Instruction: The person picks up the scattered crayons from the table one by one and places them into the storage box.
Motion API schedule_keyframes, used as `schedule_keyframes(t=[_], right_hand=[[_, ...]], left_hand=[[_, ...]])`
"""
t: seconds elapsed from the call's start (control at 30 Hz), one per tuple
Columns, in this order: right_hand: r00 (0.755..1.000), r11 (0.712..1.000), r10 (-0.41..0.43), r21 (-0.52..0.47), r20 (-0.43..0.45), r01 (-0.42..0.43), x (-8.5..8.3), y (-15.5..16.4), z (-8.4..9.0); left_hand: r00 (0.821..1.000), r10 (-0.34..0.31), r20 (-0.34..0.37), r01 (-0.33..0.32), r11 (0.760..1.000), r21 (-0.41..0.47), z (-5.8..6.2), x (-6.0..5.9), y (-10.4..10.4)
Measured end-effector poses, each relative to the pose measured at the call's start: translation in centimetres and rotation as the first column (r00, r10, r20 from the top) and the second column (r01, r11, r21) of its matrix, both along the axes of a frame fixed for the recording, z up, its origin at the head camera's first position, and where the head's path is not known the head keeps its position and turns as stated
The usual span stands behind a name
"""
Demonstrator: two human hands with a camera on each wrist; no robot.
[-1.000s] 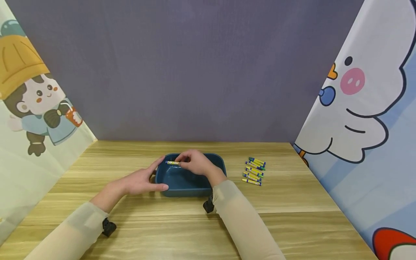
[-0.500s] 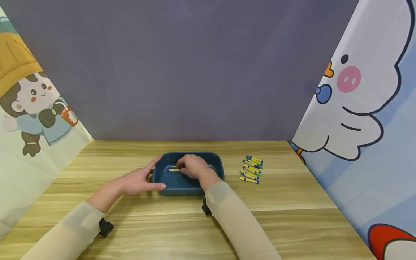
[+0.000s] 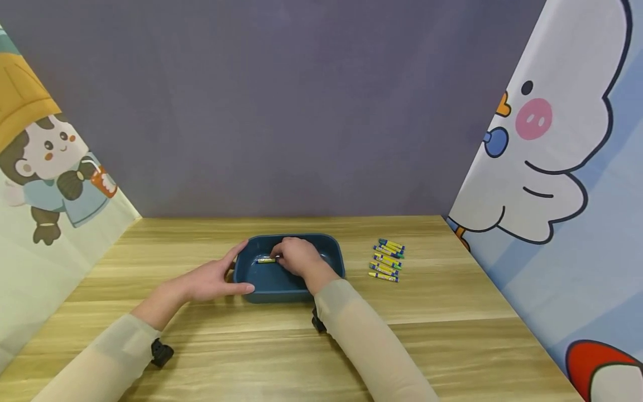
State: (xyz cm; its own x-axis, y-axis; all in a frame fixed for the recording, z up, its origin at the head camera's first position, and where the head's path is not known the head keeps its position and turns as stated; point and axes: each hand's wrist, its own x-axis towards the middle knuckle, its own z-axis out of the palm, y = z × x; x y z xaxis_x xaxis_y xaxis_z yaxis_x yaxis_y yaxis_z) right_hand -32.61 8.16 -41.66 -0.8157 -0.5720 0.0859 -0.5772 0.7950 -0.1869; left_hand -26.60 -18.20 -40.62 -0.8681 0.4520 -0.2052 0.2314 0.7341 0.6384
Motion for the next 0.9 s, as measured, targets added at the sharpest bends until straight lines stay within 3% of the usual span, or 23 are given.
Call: schedule_keyframes(t=[0.9], right_hand=[[0.996, 0.996, -0.02, -0.08, 0.086, 0.027, 0.24, -0.27, 0.31]], left_hand=[[1.0, -0.005, -0.005, 0.005, 1.0, 0.005, -0.1, 0.14, -0.15]])
